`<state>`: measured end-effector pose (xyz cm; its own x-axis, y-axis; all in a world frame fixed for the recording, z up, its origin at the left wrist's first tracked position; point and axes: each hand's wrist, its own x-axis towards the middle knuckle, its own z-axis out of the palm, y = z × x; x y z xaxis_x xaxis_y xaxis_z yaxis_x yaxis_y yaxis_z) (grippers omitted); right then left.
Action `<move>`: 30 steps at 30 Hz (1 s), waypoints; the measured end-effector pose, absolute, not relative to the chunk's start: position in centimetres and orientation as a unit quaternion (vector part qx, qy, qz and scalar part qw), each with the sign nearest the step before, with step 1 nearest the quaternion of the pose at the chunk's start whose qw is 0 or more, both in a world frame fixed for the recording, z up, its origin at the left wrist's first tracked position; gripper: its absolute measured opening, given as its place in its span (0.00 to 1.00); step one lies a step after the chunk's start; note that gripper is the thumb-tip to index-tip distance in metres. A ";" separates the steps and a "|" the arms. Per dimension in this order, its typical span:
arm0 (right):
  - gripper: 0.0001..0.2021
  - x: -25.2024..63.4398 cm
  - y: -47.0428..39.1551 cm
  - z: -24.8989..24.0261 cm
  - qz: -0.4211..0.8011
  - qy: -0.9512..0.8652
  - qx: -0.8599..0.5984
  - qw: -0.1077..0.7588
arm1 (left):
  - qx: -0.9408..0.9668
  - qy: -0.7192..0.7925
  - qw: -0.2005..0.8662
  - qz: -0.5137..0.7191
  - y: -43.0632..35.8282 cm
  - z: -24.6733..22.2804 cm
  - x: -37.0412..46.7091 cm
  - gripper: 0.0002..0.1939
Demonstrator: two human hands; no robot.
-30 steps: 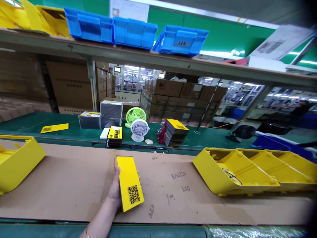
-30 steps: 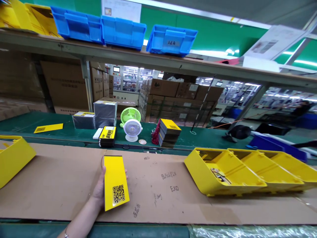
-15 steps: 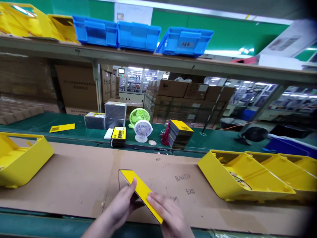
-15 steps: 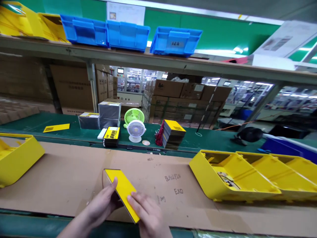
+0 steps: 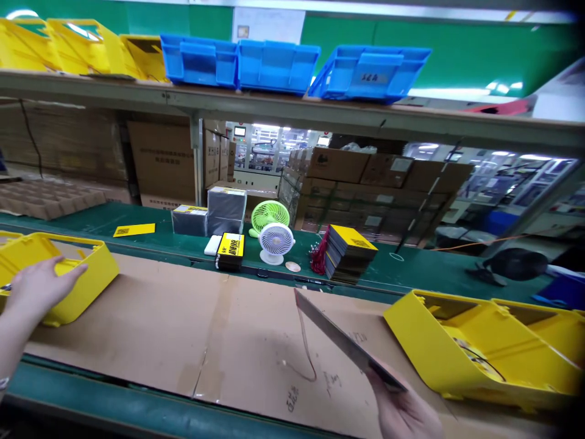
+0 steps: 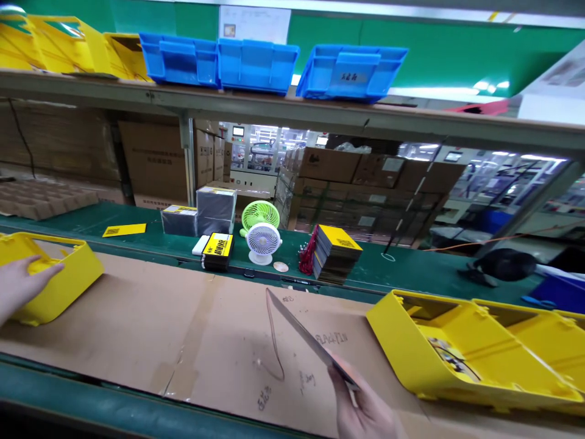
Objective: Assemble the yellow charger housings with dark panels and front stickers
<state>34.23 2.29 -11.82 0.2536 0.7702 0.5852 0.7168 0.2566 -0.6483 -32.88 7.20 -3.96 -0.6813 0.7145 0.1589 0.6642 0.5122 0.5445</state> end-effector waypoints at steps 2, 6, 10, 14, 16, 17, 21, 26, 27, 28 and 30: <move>0.20 34.9 2.1 -11.9 0.056 -0.570 -0.637 0.516 | 0.346 0.923 0.019 0.166 7.6 -4.1 -34.8 0.39; 0.25 35.2 1.8 -11.0 0.094 -0.502 -0.668 0.542 | 0.384 0.919 0.062 0.061 9.0 -4.3 -32.4 0.39; 0.27 34.6 2.3 -9.5 0.110 -0.453 -0.687 0.558 | 0.460 0.884 0.073 0.044 8.9 -3.7 -23.7 0.43; 0.25 33.3 3.8 -7.2 0.106 -0.457 -0.648 0.601 | 0.647 0.735 0.178 0.095 6.1 -1.2 -14.2 0.36; 0.25 32.9 4.6 -6.0 0.099 -0.464 -0.617 0.627 | 0.717 0.629 0.280 0.107 5.0 0.1 -11.3 0.34; 0.24 32.7 5.0 -5.5 0.100 -0.471 -0.600 0.640 | 0.736 0.610 0.267 0.120 4.9 0.5 -10.4 0.34; 0.22 33.1 6.2 -4.4 0.157 -0.512 -0.534 0.654 | 0.717 0.663 0.096 0.193 7.2 -0.1 -9.6 0.38; 0.20 33.1 7.2 -3.3 0.241 -0.572 -0.505 0.600 | 0.650 0.595 0.355 0.311 10.3 -2.7 -8.1 0.40; 0.19 32.7 7.4 -2.9 0.260 -0.581 -0.501 0.586 | 0.638 0.553 0.415 0.338 10.4 -3.0 -7.5 0.39; 0.19 32.2 7.7 -2.5 0.277 -0.589 -0.497 0.574 | 0.628 0.515 0.459 0.359 10.5 -3.2 -6.8 0.40; 0.18 31.0 8.2 -1.7 0.302 -0.608 -0.486 0.551 | 0.616 0.466 0.506 0.383 10.5 -3.5 -5.5 0.40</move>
